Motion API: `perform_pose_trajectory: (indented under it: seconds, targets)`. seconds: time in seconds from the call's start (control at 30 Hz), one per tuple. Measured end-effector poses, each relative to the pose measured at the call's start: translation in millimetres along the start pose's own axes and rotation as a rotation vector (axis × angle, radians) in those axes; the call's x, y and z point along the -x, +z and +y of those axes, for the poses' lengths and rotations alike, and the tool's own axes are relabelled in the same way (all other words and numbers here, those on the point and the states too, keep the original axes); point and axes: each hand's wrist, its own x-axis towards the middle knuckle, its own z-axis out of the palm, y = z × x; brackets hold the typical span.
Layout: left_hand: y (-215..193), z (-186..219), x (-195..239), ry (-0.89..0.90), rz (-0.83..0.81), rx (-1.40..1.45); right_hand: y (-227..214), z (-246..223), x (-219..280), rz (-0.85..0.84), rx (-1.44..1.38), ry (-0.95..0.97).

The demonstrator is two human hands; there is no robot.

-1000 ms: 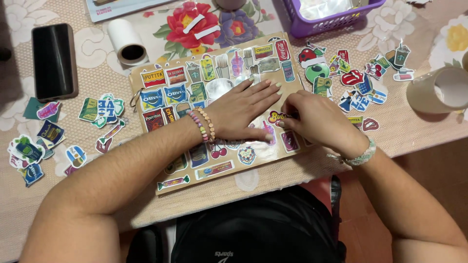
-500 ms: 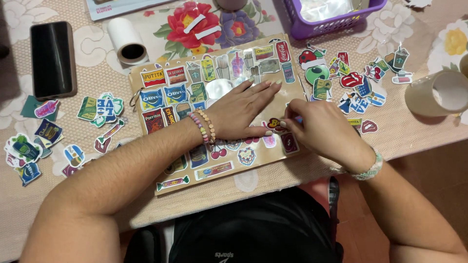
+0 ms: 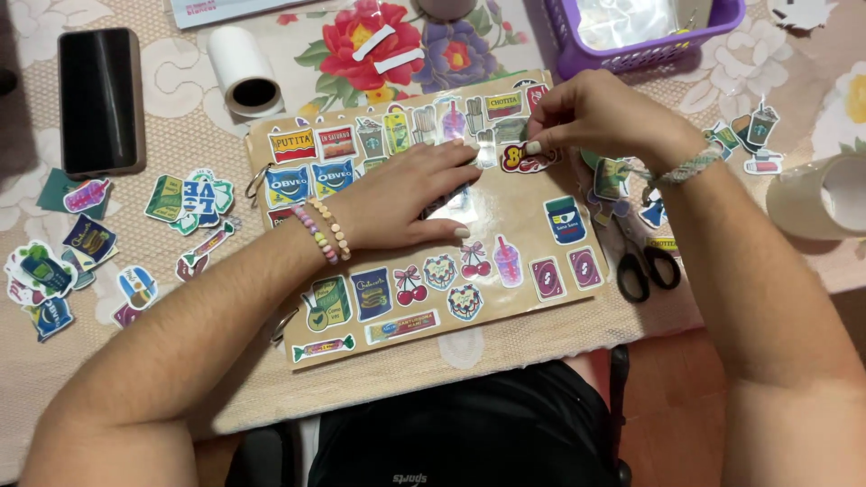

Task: Applying various small stickers onto a board to create a collage

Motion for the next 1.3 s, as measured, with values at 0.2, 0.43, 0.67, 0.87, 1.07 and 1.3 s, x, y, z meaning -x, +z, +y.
perform_pose_trajectory:
  seconds: [0.2, 0.43, 0.67, 0.87, 1.07, 1.3]
  targets:
    - [4, -2, 3, 0.010, -0.015, -0.033, 3, 8, -21, -0.030, 0.110, -0.053]
    - [6, -3, 3, 0.029, 0.001, -0.047, 9, 4, -22, -0.016, 0.180, -0.006]
    - [6, -3, 1, 0.034, 0.017, -0.078, 18, -6, -16, 0.112, 0.606, 0.001]
    - [-2, 0, -10, 0.051, 0.038, -0.152, 14, 3, 15, 0.423, 0.568, -0.188]
    - [7, 6, -51, 0.128, -0.023, -0.239, 21, 3, 84, 0.489, 0.272, -0.246]
    - [25, -7, -63, 0.211, -0.068, -0.301, 47, 23, 108, 0.249, 0.317, -0.193]
